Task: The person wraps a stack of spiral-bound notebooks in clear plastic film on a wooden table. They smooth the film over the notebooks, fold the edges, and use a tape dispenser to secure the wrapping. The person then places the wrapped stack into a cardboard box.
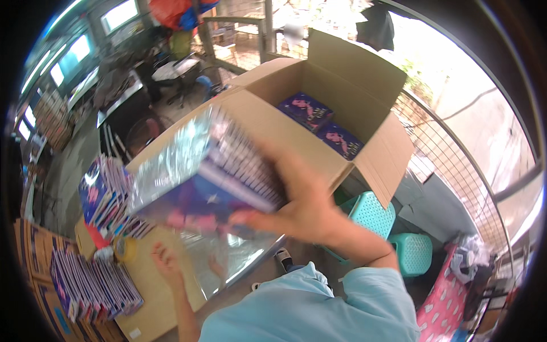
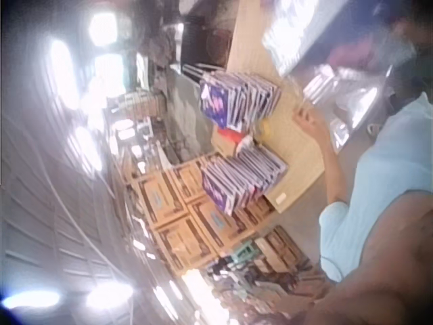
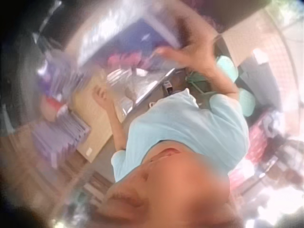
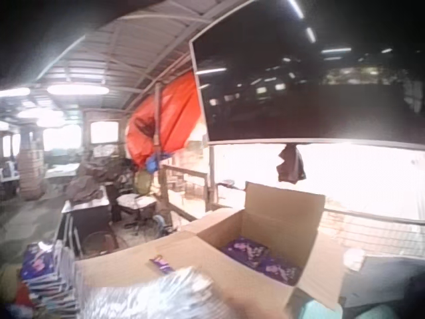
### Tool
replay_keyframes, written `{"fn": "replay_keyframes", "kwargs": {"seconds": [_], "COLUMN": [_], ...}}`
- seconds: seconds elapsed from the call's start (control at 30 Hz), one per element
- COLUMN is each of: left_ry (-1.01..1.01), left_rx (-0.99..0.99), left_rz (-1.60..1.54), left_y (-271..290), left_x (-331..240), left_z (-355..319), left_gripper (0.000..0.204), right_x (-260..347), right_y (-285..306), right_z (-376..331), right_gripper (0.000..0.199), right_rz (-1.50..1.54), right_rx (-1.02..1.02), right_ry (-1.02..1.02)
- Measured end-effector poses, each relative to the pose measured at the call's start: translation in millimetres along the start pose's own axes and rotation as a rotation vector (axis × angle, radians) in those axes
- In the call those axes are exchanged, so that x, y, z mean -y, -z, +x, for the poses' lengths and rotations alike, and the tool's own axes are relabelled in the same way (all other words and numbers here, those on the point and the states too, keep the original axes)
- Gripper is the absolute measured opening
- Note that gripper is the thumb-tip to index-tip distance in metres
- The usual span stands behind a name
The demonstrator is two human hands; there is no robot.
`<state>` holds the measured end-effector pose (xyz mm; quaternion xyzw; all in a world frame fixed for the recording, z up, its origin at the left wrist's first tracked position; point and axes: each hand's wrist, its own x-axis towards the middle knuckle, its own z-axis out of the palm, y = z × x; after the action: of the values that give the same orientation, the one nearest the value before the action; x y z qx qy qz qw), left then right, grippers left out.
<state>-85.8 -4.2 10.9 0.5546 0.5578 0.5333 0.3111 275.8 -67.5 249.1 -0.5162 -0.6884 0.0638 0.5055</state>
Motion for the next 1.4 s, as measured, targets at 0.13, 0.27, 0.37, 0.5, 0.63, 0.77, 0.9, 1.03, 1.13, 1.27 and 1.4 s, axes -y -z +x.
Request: {"fn": "replay_keyframes", "kwargs": {"seconds": [0.13,0.27,0.37,0.5,0.63,0.77,0.9,1.03,1.13,1.27,1.4], "left_ry": [-0.259,-0.036,0.026,0.120,0.176,0.133,0.089,0.155,0.121,0.101,0.157], "left_rx": [0.418,0.669,0.738,0.742,0.757,0.765,0.775,0.781,0.747,0.756,0.755], "left_rz": [0.679,0.969,1.011,1.012,1.006,1.000,1.016,1.035,1.014,1.017,1.014], "left_y": [-68,-101,-106,-116,-120,-120,-120,-121,-118,-122,-113], "left_x": [74,85,99,96,88,95,88,80,81,67,51], "left_z": [-32,-60,-65,-60,-59,-56,-52,-60,-69,-55,-76], "left_gripper": [0.088,0.119,0.125,0.128,0.129,0.129,0.132,0.132,0.129,0.121,0.122], "right_x": [-32,-134,-243,-340,-399,-422,-442,-444,-474,-452,-397], "right_y": [95,152,172,186,173,123,76,64,60,89,111], "right_z": [47,85,84,97,94,50,5,5,-10,23,95], "right_gripper": [0.085,0.078,0.078,0.065,0.076,0.091,0.108,0.110,0.116,0.095,0.064], "right_rz": [-0.631,-0.888,-0.913,-0.790,-0.400,-0.153,-0.387,-0.418,-0.311,-0.566,-0.762], "right_rx": [-0.326,-0.192,-0.010,0.352,0.648,1.129,1.181,1.117,1.085,1.335,0.966], "right_ry": [0.222,0.004,-0.201,-0.541,-0.938,-1.084,-0.868,-0.831,-0.580,-0.559,-0.225]}}
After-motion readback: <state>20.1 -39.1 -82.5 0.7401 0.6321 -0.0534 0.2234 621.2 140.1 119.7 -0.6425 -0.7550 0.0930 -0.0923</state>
